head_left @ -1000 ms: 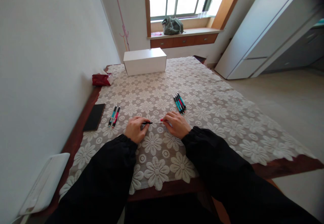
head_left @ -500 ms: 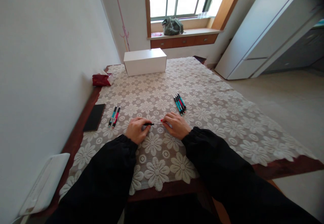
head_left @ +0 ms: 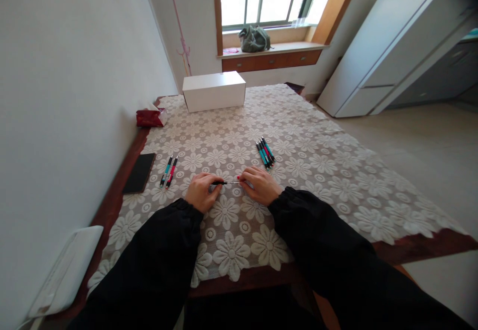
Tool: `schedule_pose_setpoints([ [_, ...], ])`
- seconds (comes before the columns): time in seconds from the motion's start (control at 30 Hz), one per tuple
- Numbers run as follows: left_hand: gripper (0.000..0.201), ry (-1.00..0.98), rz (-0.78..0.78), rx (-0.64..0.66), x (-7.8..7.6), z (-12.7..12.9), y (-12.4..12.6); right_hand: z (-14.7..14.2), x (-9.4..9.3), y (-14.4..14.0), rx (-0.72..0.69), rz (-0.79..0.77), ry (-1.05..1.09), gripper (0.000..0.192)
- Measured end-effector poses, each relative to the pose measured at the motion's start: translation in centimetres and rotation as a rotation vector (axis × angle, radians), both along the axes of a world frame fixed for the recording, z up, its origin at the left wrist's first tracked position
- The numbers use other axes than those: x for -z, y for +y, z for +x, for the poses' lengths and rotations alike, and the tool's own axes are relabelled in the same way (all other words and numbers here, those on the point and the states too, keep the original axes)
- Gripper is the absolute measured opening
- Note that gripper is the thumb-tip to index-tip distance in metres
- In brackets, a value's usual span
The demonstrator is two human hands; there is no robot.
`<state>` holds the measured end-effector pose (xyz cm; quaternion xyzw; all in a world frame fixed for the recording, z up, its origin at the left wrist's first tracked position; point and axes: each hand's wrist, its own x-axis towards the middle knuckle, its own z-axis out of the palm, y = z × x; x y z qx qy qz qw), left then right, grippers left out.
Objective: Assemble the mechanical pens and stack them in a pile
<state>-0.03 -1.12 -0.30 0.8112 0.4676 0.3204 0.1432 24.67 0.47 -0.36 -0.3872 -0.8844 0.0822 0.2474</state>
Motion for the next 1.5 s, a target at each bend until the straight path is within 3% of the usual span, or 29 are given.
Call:
schedule_pose_setpoints([
  [1.17, 0.014, 0.018, -0.007, 0.069, -0.44, 0.16, -0.12, -0.05, -0.09, -0.12, -0.077, -0.046, 0.017, 0.013],
  [1.5, 0.014, 0.020, 0.024, -0.015, -0.32, 0.12, -0.10, 0.01, -0.37, -0.19, 0.114, 0.009, 0.066, 0.009],
])
